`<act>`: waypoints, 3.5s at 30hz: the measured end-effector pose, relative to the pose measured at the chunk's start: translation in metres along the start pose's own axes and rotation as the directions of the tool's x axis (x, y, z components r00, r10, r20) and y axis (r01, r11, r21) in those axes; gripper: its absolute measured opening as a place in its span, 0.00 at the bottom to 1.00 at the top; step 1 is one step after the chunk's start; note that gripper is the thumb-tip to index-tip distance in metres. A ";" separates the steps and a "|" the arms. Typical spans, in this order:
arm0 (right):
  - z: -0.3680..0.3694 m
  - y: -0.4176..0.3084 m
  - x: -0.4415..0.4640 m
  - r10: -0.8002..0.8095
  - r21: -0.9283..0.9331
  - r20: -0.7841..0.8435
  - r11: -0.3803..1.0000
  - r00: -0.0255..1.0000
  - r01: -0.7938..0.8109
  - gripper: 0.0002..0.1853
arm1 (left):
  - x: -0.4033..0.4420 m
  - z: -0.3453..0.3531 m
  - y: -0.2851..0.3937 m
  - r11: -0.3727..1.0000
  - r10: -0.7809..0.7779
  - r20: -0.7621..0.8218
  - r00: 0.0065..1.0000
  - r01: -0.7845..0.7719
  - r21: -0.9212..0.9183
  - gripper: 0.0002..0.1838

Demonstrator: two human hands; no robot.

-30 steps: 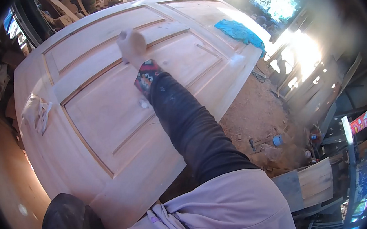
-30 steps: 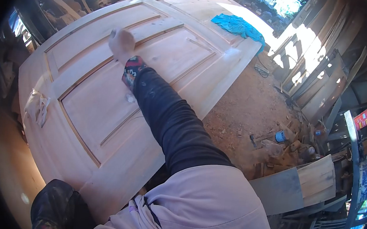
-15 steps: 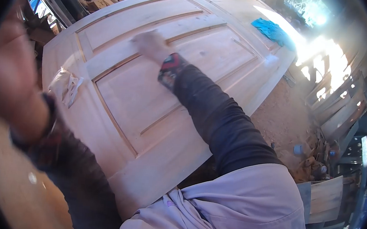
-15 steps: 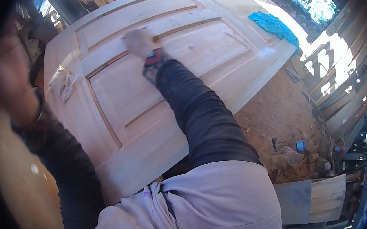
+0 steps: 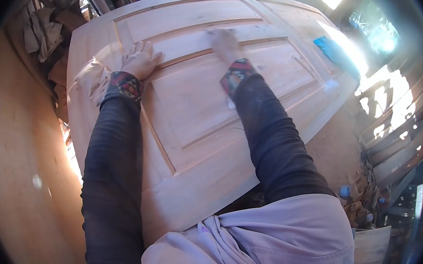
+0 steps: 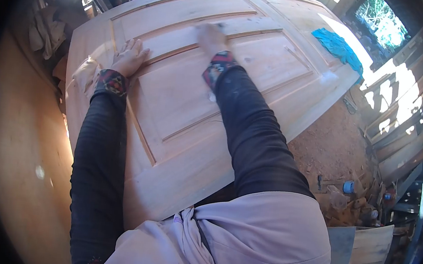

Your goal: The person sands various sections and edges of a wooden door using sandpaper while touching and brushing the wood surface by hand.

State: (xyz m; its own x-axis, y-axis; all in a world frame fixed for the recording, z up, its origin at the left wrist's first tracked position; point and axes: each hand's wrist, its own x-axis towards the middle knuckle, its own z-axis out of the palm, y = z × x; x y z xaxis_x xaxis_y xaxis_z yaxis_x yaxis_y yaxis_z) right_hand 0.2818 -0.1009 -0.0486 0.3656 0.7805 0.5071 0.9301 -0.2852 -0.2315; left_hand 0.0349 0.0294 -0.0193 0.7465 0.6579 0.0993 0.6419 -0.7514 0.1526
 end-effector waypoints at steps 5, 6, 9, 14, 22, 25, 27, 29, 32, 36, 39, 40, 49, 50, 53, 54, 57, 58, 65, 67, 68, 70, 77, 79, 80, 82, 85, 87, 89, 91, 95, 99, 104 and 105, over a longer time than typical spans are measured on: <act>-0.012 -0.006 -0.009 0.105 0.010 0.022 0.994 0.994 -0.106 0.14 | 0.001 0.003 0.007 0.999 -0.037 -0.040 0.999 0.038 0.033 0.37; -0.005 -0.027 -0.011 -0.086 0.125 0.004 0.989 0.996 0.085 0.14 | 0.002 0.004 0.007 0.999 -0.036 -0.038 0.999 0.037 0.036 0.37; 0.004 -0.084 -0.016 -0.567 0.078 -0.002 0.821 0.823 0.566 0.13 | 0.013 0.015 -0.008 1.000 0.019 -0.032 0.999 -0.019 -0.013 0.36; -0.009 -0.013 0.005 0.192 -0.144 0.069 0.973 0.979 -0.180 0.16 | 0.004 0.005 0.006 0.998 0.054 0.063 0.997 -0.056 0.030 0.43; -0.008 -0.022 0.001 -0.309 0.078 -0.026 0.947 0.951 0.311 0.17 | -0.022 -0.008 0.069 0.966 -0.254 0.130 0.958 0.246 0.075 0.55; -0.013 -0.022 0.004 0.172 -0.003 0.019 0.985 0.985 -0.172 0.17 | -0.024 -0.033 0.065 0.871 -0.490 0.217 0.844 0.469 0.143 0.57; -0.005 -0.033 0.002 -0.015 0.100 0.046 0.995 0.999 0.010 0.16 | -0.028 -0.032 0.065 0.867 -0.494 0.169 0.853 0.469 0.167 0.56; -0.004 -0.049 -0.001 -0.167 0.242 0.057 0.959 0.984 0.149 0.16 | -0.023 -0.019 0.065 0.890 -0.449 0.147 0.881 0.427 0.163 0.55; 0.000 -0.053 -0.001 -0.162 0.307 0.067 0.942 0.985 0.134 0.16 | -0.017 -0.002 0.074 0.949 -0.309 0.201 0.930 0.288 0.127 0.53; -0.005 -0.039 0.002 0.031 0.073 0.101 0.997 0.994 -0.038 0.17 | -0.027 -0.009 0.085 0.962 -0.241 0.151 0.959 0.216 0.167 0.51; -0.010 -0.050 0.000 -0.178 0.307 0.165 0.944 0.970 0.121 0.17 | -0.019 0.000 0.069 0.982 -0.146 0.039 0.988 0.140 0.125 0.50; -0.012 -0.045 -0.002 -0.259 0.419 0.164 0.892 0.952 0.170 0.17 | -0.017 0.001 0.057 0.992 -0.085 0.020 0.996 0.083 0.092 0.50; -0.001 -0.050 -0.004 -0.459 0.232 -0.073 0.856 0.885 0.463 0.16 | -0.009 -0.007 0.031 0.999 -0.010 0.009 1.000 0.010 0.050 0.50; 0.006 -0.060 -0.001 -0.487 0.235 -0.066 0.841 0.871 0.488 0.16 | -0.009 -0.007 0.031 0.999 -0.002 0.007 1.000 0.001 0.039 0.50; 0.026 -0.059 0.004 -0.351 0.206 -0.018 0.915 0.936 0.347 0.16 | -0.013 -0.006 0.027 1.000 0.004 0.005 1.000 -0.004 0.017 0.51; 0.019 -0.045 0.004 -0.144 0.156 0.000 0.978 0.990 0.142 0.16 | -0.015 -0.008 0.028 1.000 -0.003 -0.004 1.000 0.003 0.016 0.51; -0.002 -0.009 0.003 0.184 0.043 0.003 0.982 0.983 -0.184 0.16 | -0.017 -0.014 0.026 1.000 -0.025 -0.007 1.000 0.025 0.003 0.52; -0.007 -0.006 0.001 0.245 0.011 0.000 0.970 0.970 -0.245 0.16 | -0.016 -0.014 0.027 1.000 -0.028 -0.001 1.000 0.028 -0.006 0.52; 0.000 -0.082 -0.011 -0.263 0.342 0.011 0.908 0.965 0.243 0.15 | -0.020 -0.017 0.031 0.999 -0.035 -0.023 0.999 0.034 -0.022 0.50; 0.002 -0.070 -0.003 -0.134 0.160 0.000 0.978 0.991 0.132 0.14 | -0.018 -0.013 0.029 0.999 -0.035 -0.058 0.998 0.035 -0.002 0.50; -0.003 -0.059 -0.001 -0.012 0.099 0.035 0.995 0.999 0.008 0.14 | -0.017 -0.013 0.028 0.999 -0.033 -0.062 0.998 0.033 -0.001 0.50; -0.018 -0.040 0.000 0.239 -0.037 0.084 0.971 0.967 -0.237 0.14 | -0.016 -0.012 0.028 1.000 -0.027 -0.068 0.997 0.028 0.000 0.50; -0.008 -0.078 -0.009 -0.345 0.347 0.015 0.882 0.938 0.319 0.15 | -0.013 -0.010 0.027 1.000 -0.024 -0.047 0.999 0.024 -0.002 0.52; -0.007 -0.086 -0.008 -0.324 0.465 0.112 0.853 0.939 0.239 0.15 | -0.015 -0.015 0.030 0.998 -0.066 0.003 0.998 0.066 0.020 0.54; -0.005 -0.078 -0.006 -0.230 0.364 0.104 0.914 0.968 0.178 0.15 | -0.018 -0.017 0.032 0.993 -0.110 -0.010 0.994 0.110 0.031 0.54; 0.004 -0.042 0.001 -0.047 0.154 0.056 0.987 0.997 0.038 0.16 | -0.026 -0.021 0.036 0.978 -0.199 -0.041 0.979 0.201 0.047 0.55; -0.019 -0.027 -0.002 0.158 -0.032 0.057 0.987 0.986 -0.156 0.16 | -0.024 -0.026 0.037 0.977 -0.211 0.017 0.977 0.211 0.029 0.57; -0.017 -0.038 -0.004 0.050 -0.039 0.060 0.998 0.997 -0.048 0.14 | -0.022 -0.027 0.038 0.979 -0.204 0.043 0.978 0.205 -0.002 0.58; -0.012 -0.056 -0.005 -0.102 0.017 0.083 0.995 0.991 0.101 0.14 | -0.023 -0.026 0.035 0.977 -0.211 0.043 0.977 0.211 -0.008 0.60; -0.019 -0.079 -0.004 -0.293 0.138 0.106 0.951 0.950 0.278 0.13 | -0.024 -0.022 0.036 0.974 -0.227 0.016 0.974 0.227 0.009 0.61; -0.030 -0.085 -0.007 -0.253 0.151 0.015 0.957 0.967 0.248 0.13 | -0.021 -0.012 0.047 0.952 -0.305 0.059 0.951 0.302 0.049 0.61; -0.019 -0.058 0.026 -0.355 0.056 0.120 0.935 0.927 0.351 0.13 | -0.022 -0.014 0.055 0.936 -0.352 0.125 0.927 0.351 0.034 0.57; -0.004 -0.044 0.088 -0.406 0.102 0.091 0.912 0.909 0.397 0.13 | -0.030 -0.009 0.048 0.959 -0.283 0.051 0.958 0.284 -0.018 0.55; 0.009 -0.039 0.090 -0.405 0.103 0.096 0.913 0.909 0.396 0.13 | -0.032 -0.007 0.047 0.963 -0.268 0.028 0.963 0.268 -0.016 0.55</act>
State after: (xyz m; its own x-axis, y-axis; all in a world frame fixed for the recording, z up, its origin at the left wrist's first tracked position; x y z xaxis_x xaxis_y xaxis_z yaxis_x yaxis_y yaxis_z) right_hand 0.2776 -0.0149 -0.0015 -0.0480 0.8788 0.4748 0.9898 0.1058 -0.0958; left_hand 0.0400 -0.0268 -0.0081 0.5519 0.8334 0.0273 0.8158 -0.5464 0.1893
